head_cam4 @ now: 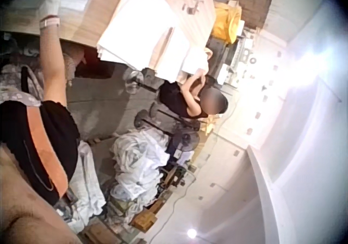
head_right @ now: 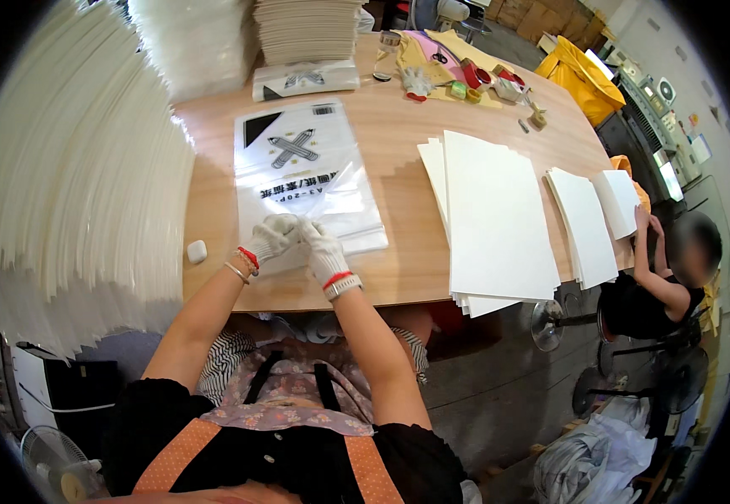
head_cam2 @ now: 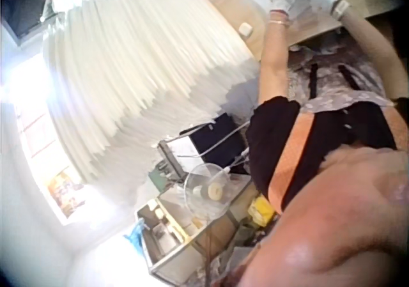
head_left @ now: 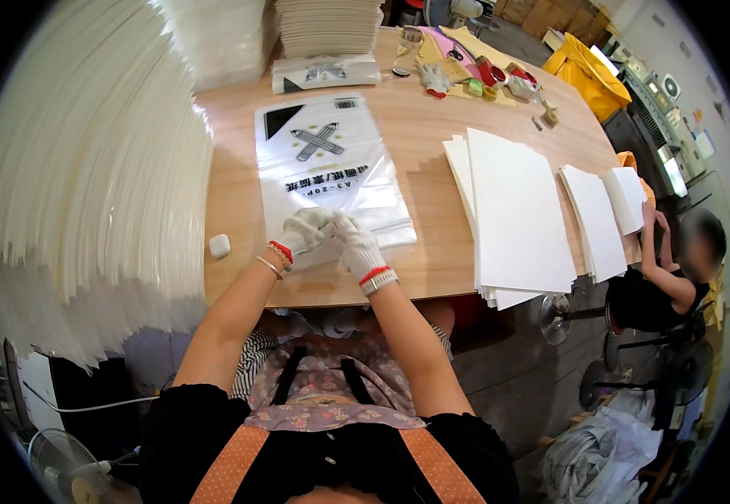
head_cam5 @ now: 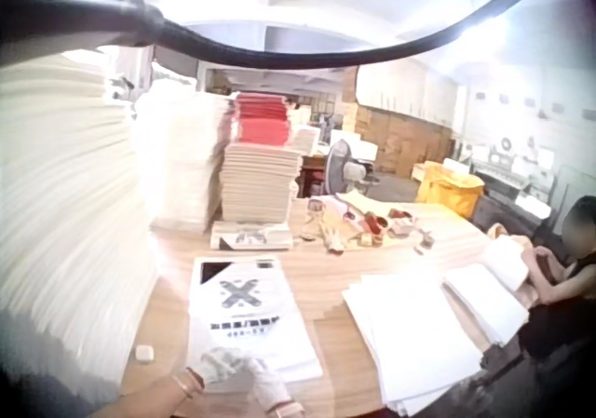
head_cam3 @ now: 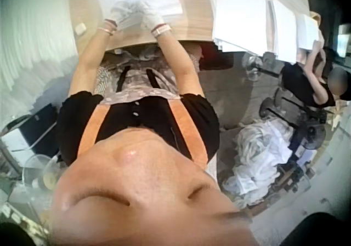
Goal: The person repeatedly picks up white paper sheets from a stack on the table and places them into clear plastic packaging bags. They then fold the top of each bag to seal it and set the packaged unit aside. The process is repeated continuously throughout the clip.
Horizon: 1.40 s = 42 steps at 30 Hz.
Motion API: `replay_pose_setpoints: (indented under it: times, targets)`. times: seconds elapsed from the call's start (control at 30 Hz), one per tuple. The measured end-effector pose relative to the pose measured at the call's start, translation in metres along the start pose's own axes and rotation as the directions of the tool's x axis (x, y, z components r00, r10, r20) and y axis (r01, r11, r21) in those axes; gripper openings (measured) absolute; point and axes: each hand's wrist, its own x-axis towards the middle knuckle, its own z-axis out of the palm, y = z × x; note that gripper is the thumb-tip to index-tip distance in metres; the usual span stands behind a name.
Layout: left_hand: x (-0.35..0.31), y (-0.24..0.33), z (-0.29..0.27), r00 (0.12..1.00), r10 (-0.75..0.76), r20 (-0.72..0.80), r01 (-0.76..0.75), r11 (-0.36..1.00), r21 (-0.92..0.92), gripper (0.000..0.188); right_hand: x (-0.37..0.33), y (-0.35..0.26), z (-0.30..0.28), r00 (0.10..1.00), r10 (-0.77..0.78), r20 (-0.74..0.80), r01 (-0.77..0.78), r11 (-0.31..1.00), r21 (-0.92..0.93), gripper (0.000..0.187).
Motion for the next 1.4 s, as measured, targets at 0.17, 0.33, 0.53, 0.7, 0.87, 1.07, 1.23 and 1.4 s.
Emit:
replay_pose_setpoints:
  times: [0.17, 0.33, 0.53, 0.7, 0.87, 1.07, 1.23, 1.4]
  targets:
    - [0.018, 0.009, -0.028, 0.914, -0.351, -0.203, 0.137, 0.738, -0.66, 0.028, 0.018, -0.006, -0.029, 0.972, -0.227, -0.062, 0.112, 0.68, -0.725, 0.031]
    - [0.028, -0.012, -0.037, 0.959, -0.266, -0.096, 0.101, 0.64, -0.762, 0.026, -0.017, 0.003, -0.054, 0.485, -0.873, 0.056, 0.232, 0.066, -0.971, 0.05]
    - [0.008, 0.027, -0.019, 1.0, 0.015, 0.027, -0.004, 0.925, -0.379, 0.04, -0.008, -0.031, 0.007, 0.991, -0.089, 0.101, 0.093, 0.995, -0.032, 0.028]
    - [0.023, -0.017, -0.036, 0.973, -0.227, -0.033, 0.111, 0.594, -0.796, 0.027, 0.02, -0.013, -0.035, 0.968, -0.242, -0.062, 0.112, 0.642, -0.759, 0.026]
    - [0.022, -0.006, -0.076, 0.956, -0.289, -0.048, -0.018, 0.105, -0.994, 0.008, 0.006, -0.01, -0.085, 0.53, -0.805, 0.266, 0.381, -0.053, -0.923, 0.034]
    - [0.02, 0.098, -0.083, 0.996, -0.052, 0.066, 0.084, 0.575, -0.814, 0.026, 0.044, 0.02, -0.006, 0.256, -0.684, 0.683, 0.359, -0.589, -0.724, 0.027]
    - [0.007, 0.123, -0.099, 0.99, 0.005, -0.141, -0.059, 0.922, -0.383, 0.035, -0.013, -0.001, -0.002, 0.757, -0.449, 0.475, 0.439, -0.19, -0.878, 0.03]
    - [-0.034, 0.128, -0.089, 0.886, 0.28, -0.369, -0.199, 0.95, 0.241, 0.047, -0.095, -0.053, -0.086, 0.868, -0.239, 0.434, 0.495, 0.369, -0.787, 0.032]
